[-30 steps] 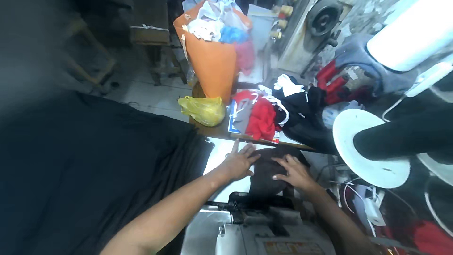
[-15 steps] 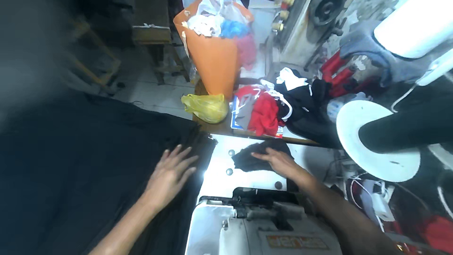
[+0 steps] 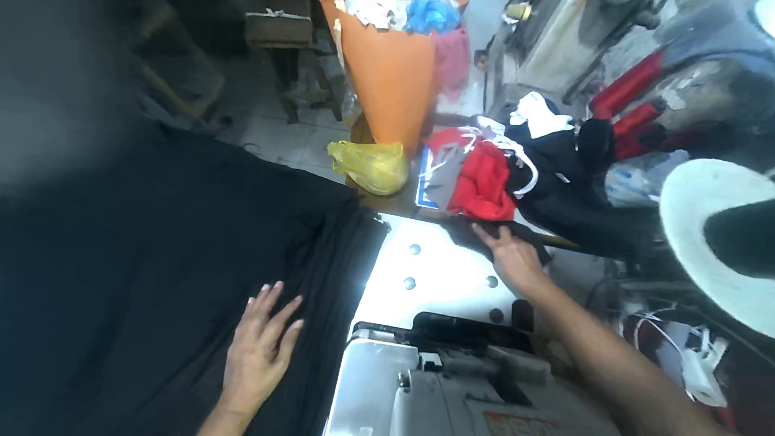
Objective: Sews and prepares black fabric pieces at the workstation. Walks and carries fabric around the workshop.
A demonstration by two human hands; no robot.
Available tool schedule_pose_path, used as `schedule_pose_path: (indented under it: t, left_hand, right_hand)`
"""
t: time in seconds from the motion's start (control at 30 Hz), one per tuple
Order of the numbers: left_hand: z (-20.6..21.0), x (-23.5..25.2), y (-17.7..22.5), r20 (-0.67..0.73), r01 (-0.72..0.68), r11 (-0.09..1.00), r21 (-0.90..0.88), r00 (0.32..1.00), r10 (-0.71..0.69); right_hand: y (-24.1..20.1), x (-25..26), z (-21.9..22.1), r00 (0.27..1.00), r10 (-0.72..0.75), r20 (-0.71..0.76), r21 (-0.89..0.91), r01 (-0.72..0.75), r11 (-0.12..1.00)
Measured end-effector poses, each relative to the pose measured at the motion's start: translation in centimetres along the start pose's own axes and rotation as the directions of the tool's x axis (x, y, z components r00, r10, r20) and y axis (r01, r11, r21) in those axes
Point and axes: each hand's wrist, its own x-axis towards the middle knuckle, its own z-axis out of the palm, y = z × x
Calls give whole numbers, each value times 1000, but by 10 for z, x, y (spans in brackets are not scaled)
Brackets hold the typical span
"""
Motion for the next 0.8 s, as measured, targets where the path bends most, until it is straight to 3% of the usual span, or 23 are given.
schedule_pose_path:
  t: [0.07,0.13,0.2,0.3,0.37,0.47,0.57,0.7,0.8]
  left_hand:
    - [2,1,1,19,-3,999,39,1000,2]
    - [3,2,0,27,1,999,51,1000,-2]
    - [2,0,-2,34,2,999,44,999,-3]
    - [1,-2,-4,35,-5,999,31,999,4]
    - [1,-2,-4,33,-8,1000,27,999,7]
    - [0,-4,-5,27,-6,1000,30,1000,5]
    - [1,-3,-5,31,-11,1000,22,999,10]
    - [0,-2,-3,39,-10,1000,22,999,9]
    - [0,-3,-5,48,-10,1000,23,999,9]
  right_hand:
    - [-2,-14,-1,999,14,34,22,-15,1000]
    - [0,-30,11,980,-181,-86,44,185,982]
    - [-6,-44,23,921,-372,-113,63,380,923]
    - [-9,-54,29,868,-478,-137,98,492,865]
    - [4,-50,31,901,-386,-196,111,412,905]
    - [41,-40,30,981,-59,-185,187,94,978]
    - [70,-39,25,962,231,-147,237,-193,952]
    - [77,-46,21,951,284,-121,206,-256,945]
    - [81,-52,15,967,253,-18,249,-241,938]
